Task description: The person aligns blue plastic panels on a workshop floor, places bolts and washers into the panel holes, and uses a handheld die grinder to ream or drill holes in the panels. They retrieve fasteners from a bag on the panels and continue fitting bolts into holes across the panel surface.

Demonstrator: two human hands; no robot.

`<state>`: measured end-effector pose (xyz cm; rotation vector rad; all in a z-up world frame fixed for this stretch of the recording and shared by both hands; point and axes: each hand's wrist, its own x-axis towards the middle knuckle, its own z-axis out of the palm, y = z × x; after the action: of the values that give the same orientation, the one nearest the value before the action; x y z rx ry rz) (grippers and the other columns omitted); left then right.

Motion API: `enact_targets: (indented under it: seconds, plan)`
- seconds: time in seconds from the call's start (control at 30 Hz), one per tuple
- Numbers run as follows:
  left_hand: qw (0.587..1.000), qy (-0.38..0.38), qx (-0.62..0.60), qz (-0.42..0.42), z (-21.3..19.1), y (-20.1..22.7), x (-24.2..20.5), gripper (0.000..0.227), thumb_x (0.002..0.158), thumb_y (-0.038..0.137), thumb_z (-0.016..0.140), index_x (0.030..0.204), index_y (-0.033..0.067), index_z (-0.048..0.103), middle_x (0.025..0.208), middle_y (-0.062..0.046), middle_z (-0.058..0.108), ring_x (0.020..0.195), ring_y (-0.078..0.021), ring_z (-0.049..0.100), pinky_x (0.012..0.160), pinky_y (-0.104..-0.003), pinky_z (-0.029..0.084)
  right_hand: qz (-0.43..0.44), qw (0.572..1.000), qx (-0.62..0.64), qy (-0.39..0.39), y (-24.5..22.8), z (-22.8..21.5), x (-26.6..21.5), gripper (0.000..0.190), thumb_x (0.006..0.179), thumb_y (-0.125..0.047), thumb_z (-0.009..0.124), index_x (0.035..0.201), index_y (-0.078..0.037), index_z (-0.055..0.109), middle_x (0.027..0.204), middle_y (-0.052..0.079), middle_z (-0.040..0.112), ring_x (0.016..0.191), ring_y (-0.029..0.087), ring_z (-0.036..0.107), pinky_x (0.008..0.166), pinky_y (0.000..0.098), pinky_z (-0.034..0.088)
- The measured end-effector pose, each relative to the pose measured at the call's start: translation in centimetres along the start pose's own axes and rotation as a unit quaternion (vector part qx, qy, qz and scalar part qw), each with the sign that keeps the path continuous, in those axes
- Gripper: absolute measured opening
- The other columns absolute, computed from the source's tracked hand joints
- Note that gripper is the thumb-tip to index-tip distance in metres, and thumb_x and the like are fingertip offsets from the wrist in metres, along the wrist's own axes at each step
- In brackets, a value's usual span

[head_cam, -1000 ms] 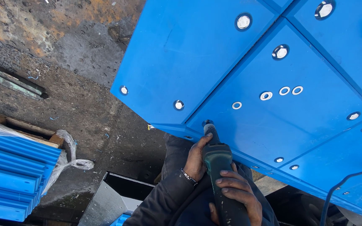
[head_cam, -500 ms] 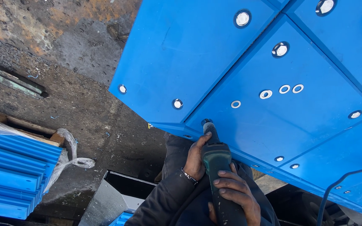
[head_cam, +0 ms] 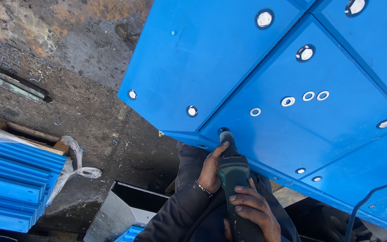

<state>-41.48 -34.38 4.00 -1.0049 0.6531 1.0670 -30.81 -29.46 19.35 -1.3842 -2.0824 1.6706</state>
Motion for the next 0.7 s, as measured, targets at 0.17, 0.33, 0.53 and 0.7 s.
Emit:
enact_targets:
  seconds: [0.17, 0.33, 0.53, 0.7]
  plan:
    - [1.000, -0.010, 0.015, 0.008, -0.1, 0.1, 0.1, 0.048, 0.099, 0.044, 0.064, 0.118, 0.0002, 0.063, 0.098, -0.013, 0.074, 0.084, -0.0203, 0.075, 0.078, -0.034, 0.062, -0.039, 0.999, 0.026, 0.009, 3.7, 0.2, -1.8, 0.051, 0.075, -0.010, 0.088, 0.112, -0.015, 0.052, 0.116, 0.008, 0.067, 0.132, 0.030, 0.061, 0.125, 0.0644, 0.035]
    - [1.000, -0.001, 0.017, -0.004, 0.4, 0.3, -0.2, 0.049, 0.097, 0.044, 0.064, 0.119, 0.0002, 0.063, 0.099, -0.015, 0.075, 0.086, -0.0214, 0.076, 0.078, -0.035, 0.063, 0.026, 0.999, -0.009, 0.023, -0.5, 0.1, 0.1, 0.048, 0.075, -0.007, 0.086, 0.110, -0.013, 0.054, 0.115, 0.010, 0.070, 0.131, 0.031, 0.064, 0.122, 0.0620, 0.043]
    - [1.000, 0.004, 0.024, 0.004, 0.4, 0.3, -0.5, 0.051, 0.097, 0.043, 0.065, 0.120, -0.0024, 0.063, 0.101, -0.016, 0.076, 0.087, -0.0230, 0.076, 0.080, -0.036, 0.063, 0.002, 1.000, 0.007, 0.006, 0.8, 0.2, -0.4, 0.049, 0.075, -0.007, 0.085, 0.111, -0.011, 0.052, 0.118, 0.013, 0.068, 0.133, 0.032, 0.062, 0.123, 0.0607, 0.041]
    - [0.999, 0.022, 0.028, -0.002, 0.3, 0.5, -0.4, 0.049, 0.097, 0.042, 0.064, 0.120, -0.0019, 0.064, 0.101, -0.016, 0.076, 0.087, -0.0224, 0.076, 0.080, -0.036, 0.063, 0.038, 0.999, 0.003, 0.016, -1.0, 0.1, 0.3, 0.051, 0.072, -0.008, 0.087, 0.110, -0.012, 0.053, 0.116, 0.012, 0.070, 0.131, 0.032, 0.063, 0.115, 0.0557, 0.049]
